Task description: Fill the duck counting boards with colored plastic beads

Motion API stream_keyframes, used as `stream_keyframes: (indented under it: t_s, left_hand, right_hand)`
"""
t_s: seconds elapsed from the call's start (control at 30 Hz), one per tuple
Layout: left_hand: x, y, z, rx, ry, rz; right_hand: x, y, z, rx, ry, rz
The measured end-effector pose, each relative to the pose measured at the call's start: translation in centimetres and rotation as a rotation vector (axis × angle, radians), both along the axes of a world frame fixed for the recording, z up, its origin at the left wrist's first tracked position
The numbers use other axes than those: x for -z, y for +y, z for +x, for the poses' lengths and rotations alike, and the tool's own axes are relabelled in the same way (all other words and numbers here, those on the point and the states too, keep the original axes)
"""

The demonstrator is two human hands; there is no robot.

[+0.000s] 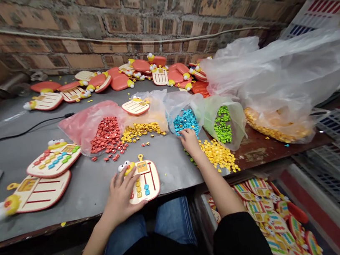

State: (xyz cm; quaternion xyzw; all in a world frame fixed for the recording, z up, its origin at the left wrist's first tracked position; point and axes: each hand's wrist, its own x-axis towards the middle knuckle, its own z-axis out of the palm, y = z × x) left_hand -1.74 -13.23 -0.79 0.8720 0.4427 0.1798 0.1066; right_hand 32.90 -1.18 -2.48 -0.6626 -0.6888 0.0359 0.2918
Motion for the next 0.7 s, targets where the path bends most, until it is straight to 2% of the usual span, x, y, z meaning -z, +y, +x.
stream_keyframes:
  t_s: [0.1,0.17,0.27,0.37,0.47,0.6,0.7]
  left_hand:
    - [-0.1,0.1,0.4,0.052,0.004,0.02]
    - [0.0,0.2,0.5,0.095,0.001,0.018]
    - [0.2,0.4,0.4,0.135,-0.001,0.0]
    - [0.3,0.5,0.2,0.145,-0.005,-0.019]
    - [0.4,0.5,0.2,0.138,-0.014,-0.029]
    - [0.3,0.5,0.3,0.132,-0.033,-0.026]
    - [0.3,0.5,0.3,0.126,-0.039,-0.029]
  right_hand:
    - [-0.8,-1.4,-1.1,-0.017,0.104,0.152]
    - [-1.5,-2.6,-2.9,-0.096,0.156,0.171]
    - [-1.9,-4.6,-6.9,-0.308,0.17,0.121]
    - [-1.3,-5.8,-10.5,-0.488,0.118,0.026]
    - [-0.5,-6.2,-12.1,-0.487,-0.001,-0.03]
    - [-0.3,-6.5,-11.5,-0.421,-0.149,-0.006]
    - [-0.6,-6.9,-11.2,-0.424,-0.078,0.033]
